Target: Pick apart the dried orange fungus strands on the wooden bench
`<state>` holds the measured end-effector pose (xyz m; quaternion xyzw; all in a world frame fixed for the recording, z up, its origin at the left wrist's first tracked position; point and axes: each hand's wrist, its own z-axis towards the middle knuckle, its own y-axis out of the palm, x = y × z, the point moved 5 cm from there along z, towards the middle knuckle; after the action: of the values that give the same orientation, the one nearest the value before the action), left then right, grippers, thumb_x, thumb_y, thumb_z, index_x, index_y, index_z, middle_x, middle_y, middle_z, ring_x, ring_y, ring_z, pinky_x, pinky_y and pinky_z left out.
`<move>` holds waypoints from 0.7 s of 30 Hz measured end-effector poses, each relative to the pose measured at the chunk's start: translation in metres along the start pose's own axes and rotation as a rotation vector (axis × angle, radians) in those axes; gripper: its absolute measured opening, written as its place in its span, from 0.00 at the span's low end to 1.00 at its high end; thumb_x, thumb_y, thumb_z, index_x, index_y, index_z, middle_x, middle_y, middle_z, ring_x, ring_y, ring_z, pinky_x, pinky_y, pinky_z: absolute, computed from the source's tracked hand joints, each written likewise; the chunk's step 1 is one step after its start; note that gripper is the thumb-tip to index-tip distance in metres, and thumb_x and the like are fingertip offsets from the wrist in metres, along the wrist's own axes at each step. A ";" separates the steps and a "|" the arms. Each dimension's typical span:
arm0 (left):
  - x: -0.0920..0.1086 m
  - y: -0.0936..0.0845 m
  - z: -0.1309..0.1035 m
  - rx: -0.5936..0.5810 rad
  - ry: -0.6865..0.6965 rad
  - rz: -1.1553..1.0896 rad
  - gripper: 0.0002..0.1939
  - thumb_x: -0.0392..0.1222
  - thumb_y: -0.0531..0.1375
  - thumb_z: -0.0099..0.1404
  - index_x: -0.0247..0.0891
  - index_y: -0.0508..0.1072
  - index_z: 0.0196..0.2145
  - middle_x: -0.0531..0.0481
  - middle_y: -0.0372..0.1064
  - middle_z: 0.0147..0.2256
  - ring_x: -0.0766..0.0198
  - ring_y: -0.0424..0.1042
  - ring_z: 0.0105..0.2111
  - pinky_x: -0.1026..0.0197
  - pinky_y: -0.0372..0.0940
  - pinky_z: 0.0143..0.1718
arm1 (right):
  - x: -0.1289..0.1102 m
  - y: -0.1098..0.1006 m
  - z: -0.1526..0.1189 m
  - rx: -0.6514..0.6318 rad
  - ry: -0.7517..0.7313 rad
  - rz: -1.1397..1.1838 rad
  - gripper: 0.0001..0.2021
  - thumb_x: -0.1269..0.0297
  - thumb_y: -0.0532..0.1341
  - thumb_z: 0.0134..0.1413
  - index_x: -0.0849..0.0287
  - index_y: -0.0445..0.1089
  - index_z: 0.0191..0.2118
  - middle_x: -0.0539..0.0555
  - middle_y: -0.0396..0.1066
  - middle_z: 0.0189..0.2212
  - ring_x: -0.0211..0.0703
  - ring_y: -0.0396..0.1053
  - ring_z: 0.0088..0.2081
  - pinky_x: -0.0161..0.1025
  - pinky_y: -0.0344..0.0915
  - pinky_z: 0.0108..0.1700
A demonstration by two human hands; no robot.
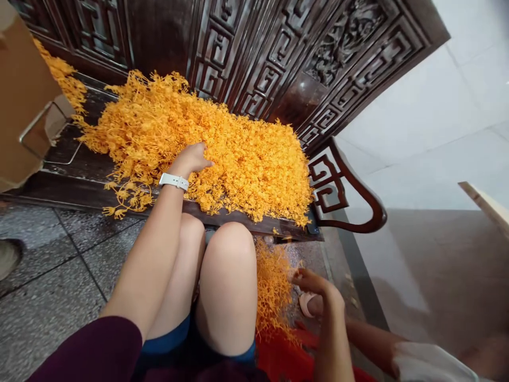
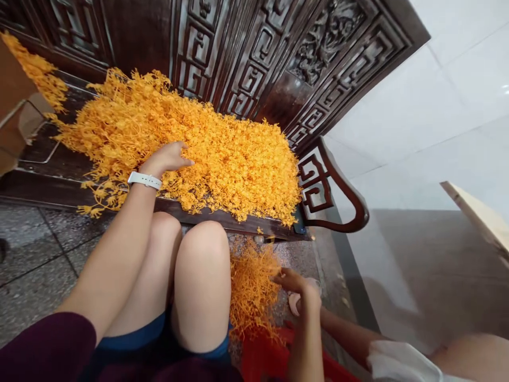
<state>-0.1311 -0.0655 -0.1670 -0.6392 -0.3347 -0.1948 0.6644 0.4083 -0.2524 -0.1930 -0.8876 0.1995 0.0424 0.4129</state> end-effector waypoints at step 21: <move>0.066 0.024 -0.031 -0.271 0.422 -0.459 0.30 0.50 0.72 0.57 0.37 0.76 0.55 0.59 0.59 0.22 0.67 0.55 0.22 0.62 0.51 0.26 | -0.329 -0.023 0.042 0.582 -0.907 1.018 0.18 0.44 0.65 0.63 0.55 0.71 0.34 0.47 0.67 0.24 0.36 0.63 0.25 0.36 0.62 0.30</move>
<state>-0.0623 -0.0825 -0.1370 -0.5754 -0.2958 -0.5100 0.5669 0.1188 -0.1031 -0.1251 -0.4354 0.3995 0.5365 0.6025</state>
